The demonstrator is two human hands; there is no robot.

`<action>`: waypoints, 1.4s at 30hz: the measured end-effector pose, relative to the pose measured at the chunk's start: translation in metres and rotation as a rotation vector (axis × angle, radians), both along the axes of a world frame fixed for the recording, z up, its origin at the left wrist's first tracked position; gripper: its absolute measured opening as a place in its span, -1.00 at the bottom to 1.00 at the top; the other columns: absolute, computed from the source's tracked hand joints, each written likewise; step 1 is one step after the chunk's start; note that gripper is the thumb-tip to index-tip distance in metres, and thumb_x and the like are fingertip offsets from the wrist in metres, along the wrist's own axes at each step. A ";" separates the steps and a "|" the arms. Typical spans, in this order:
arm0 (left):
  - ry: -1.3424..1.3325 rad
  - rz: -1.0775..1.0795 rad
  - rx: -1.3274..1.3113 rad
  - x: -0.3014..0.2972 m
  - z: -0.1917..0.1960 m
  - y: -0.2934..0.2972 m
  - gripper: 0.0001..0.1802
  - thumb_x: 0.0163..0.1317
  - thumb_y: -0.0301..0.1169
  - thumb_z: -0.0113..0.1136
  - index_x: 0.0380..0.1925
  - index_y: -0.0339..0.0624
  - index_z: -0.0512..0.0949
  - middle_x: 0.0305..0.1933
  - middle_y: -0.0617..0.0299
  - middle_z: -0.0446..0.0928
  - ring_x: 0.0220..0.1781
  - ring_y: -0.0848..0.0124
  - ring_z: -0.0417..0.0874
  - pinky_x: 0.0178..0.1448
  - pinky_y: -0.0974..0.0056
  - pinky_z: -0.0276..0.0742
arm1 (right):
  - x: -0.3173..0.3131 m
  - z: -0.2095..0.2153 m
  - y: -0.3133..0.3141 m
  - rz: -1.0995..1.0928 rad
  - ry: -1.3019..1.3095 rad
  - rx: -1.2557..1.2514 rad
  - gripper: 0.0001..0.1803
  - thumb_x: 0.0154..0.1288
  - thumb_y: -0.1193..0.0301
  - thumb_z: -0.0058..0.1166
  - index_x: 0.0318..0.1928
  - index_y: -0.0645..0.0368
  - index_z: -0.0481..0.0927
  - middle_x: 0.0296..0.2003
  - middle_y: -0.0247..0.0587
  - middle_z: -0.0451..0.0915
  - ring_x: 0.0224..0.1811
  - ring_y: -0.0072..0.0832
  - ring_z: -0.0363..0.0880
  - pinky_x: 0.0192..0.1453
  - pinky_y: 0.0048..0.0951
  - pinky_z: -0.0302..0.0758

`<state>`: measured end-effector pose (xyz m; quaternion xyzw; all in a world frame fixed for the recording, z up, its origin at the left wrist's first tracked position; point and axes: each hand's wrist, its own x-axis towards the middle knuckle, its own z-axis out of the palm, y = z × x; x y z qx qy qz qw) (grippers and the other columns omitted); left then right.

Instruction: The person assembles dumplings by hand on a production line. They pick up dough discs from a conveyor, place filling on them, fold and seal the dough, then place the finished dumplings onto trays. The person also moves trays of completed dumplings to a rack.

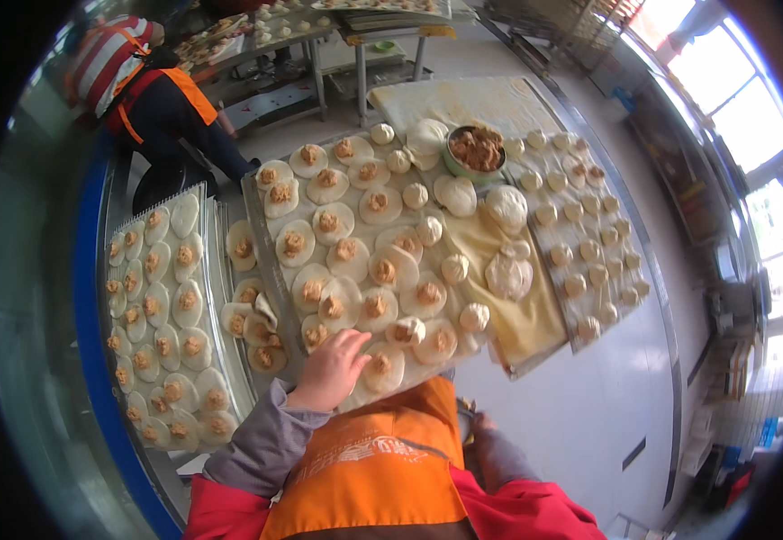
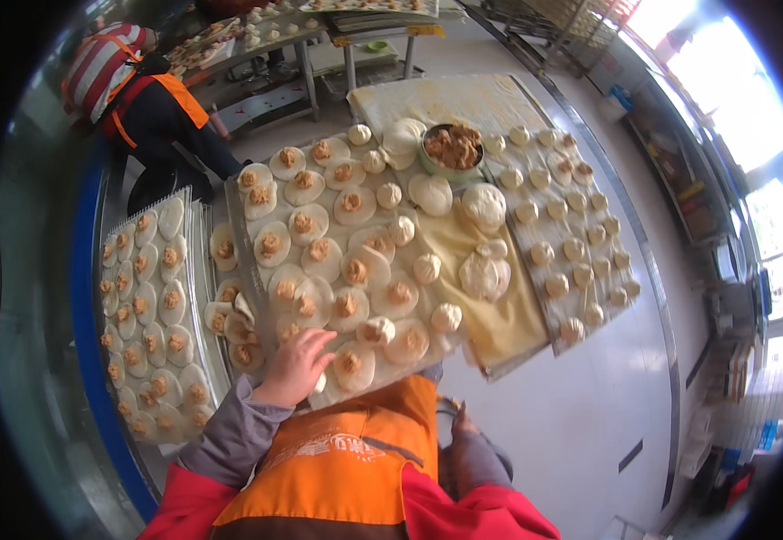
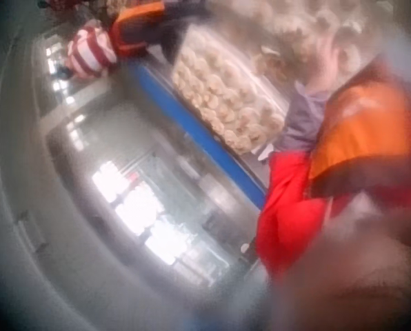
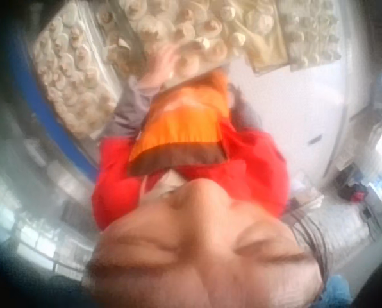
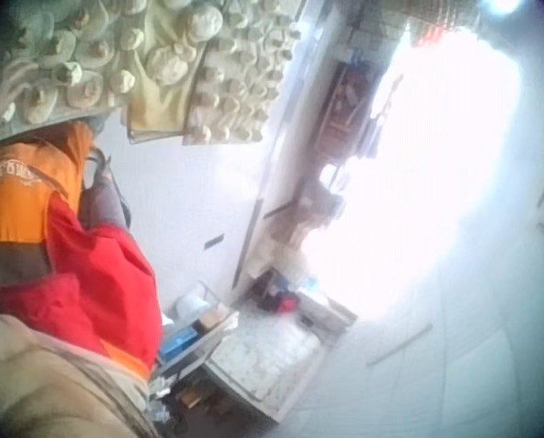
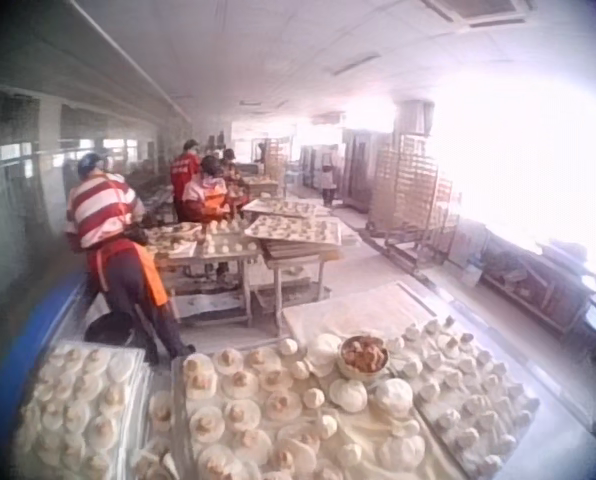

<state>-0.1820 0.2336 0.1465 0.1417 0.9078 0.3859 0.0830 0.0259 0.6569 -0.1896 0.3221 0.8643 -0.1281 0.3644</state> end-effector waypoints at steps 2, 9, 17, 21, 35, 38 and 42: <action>0.029 -0.091 -0.127 -0.030 -0.011 0.033 -0.54 0.29 -0.42 0.23 0.19 -0.22 0.49 0.19 0.05 0.53 0.24 0.08 0.50 0.31 0.09 0.44 | -0.002 -0.027 0.012 0.019 -0.135 -0.005 -0.58 0.40 0.18 -0.07 0.15 0.03 0.61 0.00 0.10 0.67 0.09 0.04 0.64 0.17 0.02 0.56; -0.037 -0.239 -0.365 -0.063 -0.033 0.080 -0.43 0.25 -0.42 0.26 0.29 -0.10 0.44 0.20 0.13 0.48 0.23 0.14 0.48 0.32 0.09 0.41 | -0.086 -0.055 0.014 0.050 -0.103 -0.054 -0.61 0.38 0.22 -0.02 0.12 0.05 0.62 -0.03 0.07 0.67 0.03 0.00 0.64 0.11 -0.02 0.56; -0.077 -0.217 -0.390 -0.064 -0.036 0.082 -0.43 0.14 -0.39 0.33 0.22 0.06 0.52 -0.05 0.23 0.46 0.08 0.18 0.50 0.20 0.10 0.44 | -0.180 -0.038 0.011 0.047 0.093 -0.100 -0.65 0.35 0.27 0.04 0.09 0.06 0.63 -0.08 0.04 0.67 -0.04 -0.04 0.64 0.05 -0.07 0.57; -0.041 -0.185 -0.363 -0.054 -0.037 0.086 -0.46 0.12 -0.37 0.36 0.16 0.00 0.51 0.04 0.25 0.48 0.17 0.20 0.49 0.22 0.07 0.44 | -0.202 -0.009 0.013 0.048 0.222 -0.155 -0.66 0.34 0.29 0.06 0.07 0.07 0.64 -0.10 0.03 0.67 -0.07 -0.07 0.64 0.02 -0.09 0.58; -0.884 0.431 1.106 -0.009 -0.026 0.080 -0.65 0.46 -0.40 -0.01 0.19 -0.26 0.42 0.07 0.07 0.56 0.05 0.16 0.64 0.13 0.01 0.63 | -0.161 0.193 0.075 -0.080 0.651 -0.395 -0.71 0.30 0.37 0.16 0.02 0.10 0.66 -0.17 -0.02 0.67 -0.19 -0.15 0.64 -0.09 -0.18 0.59; -0.956 0.422 1.396 0.010 -0.019 0.091 -0.63 0.53 -0.43 -0.16 0.26 -0.27 0.35 0.13 0.02 0.55 0.22 0.08 0.60 0.14 -0.13 0.65 | -0.149 0.251 0.078 -0.027 0.742 -0.473 -0.72 0.29 0.39 0.19 0.01 0.11 0.67 -0.19 -0.04 0.68 -0.22 -0.17 0.65 -0.11 -0.19 0.59; -0.841 0.337 1.106 0.028 -0.020 0.128 -0.63 0.53 -0.53 -0.18 0.28 -0.23 0.36 0.14 0.01 0.55 0.22 0.12 0.62 0.03 0.12 0.71 | -0.153 0.310 0.061 0.173 0.888 -0.621 -0.73 0.28 0.41 0.22 -0.01 0.12 0.67 -0.21 -0.05 0.68 -0.25 -0.19 0.65 -0.14 -0.22 0.60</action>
